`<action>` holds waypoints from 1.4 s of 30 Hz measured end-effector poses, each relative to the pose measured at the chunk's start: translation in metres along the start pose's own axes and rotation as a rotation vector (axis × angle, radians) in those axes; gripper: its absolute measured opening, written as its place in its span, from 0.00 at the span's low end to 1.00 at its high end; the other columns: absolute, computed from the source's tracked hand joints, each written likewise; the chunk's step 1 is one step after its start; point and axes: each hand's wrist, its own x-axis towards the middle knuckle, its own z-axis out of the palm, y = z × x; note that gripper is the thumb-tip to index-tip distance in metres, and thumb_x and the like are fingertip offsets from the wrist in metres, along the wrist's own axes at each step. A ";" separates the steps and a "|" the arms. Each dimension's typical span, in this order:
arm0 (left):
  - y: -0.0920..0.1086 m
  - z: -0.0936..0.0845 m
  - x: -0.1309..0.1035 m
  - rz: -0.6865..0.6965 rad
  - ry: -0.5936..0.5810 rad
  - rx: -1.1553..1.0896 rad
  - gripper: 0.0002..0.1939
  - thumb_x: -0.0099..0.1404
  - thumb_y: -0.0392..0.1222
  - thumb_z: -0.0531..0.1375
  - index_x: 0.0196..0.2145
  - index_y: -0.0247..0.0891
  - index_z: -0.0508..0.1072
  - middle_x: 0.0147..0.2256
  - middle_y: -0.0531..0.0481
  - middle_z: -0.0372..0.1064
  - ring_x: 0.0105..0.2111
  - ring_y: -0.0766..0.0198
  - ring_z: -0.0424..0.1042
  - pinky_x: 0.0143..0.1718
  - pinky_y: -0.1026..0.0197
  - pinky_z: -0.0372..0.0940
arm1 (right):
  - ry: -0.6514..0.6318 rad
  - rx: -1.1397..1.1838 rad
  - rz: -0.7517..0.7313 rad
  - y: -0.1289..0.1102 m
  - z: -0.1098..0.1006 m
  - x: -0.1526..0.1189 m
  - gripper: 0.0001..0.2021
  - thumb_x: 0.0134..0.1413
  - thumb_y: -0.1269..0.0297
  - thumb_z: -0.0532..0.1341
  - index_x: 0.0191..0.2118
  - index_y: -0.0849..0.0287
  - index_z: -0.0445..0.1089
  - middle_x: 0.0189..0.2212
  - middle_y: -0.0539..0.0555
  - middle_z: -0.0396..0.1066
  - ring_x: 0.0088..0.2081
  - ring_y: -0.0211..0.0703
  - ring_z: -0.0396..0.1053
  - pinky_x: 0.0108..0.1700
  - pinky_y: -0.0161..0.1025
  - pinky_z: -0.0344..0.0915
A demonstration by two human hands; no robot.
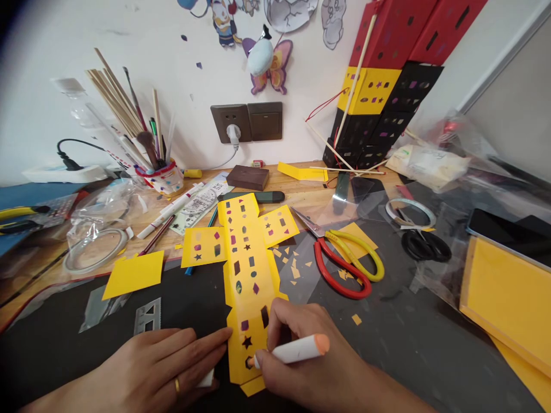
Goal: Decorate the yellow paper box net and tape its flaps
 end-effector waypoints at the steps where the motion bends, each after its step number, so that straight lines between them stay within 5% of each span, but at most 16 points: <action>1: 0.000 0.000 0.000 -0.001 0.000 0.000 0.11 0.65 0.36 0.53 0.40 0.26 0.71 0.43 0.40 0.70 0.25 0.64 0.68 0.20 0.63 0.65 | -0.004 -0.003 -0.002 0.000 0.000 0.000 0.10 0.42 0.74 0.57 0.20 0.57 0.54 0.18 0.44 0.60 0.20 0.32 0.58 0.22 0.31 0.53; 42: 0.002 0.002 -0.002 -0.012 -0.036 0.009 0.13 0.66 0.37 0.52 0.43 0.27 0.71 0.46 0.42 0.68 0.28 0.63 0.69 0.22 0.63 0.66 | -0.003 -0.019 0.034 -0.003 0.001 0.001 0.10 0.42 0.72 0.59 0.20 0.57 0.55 0.17 0.43 0.61 0.19 0.31 0.58 0.21 0.30 0.53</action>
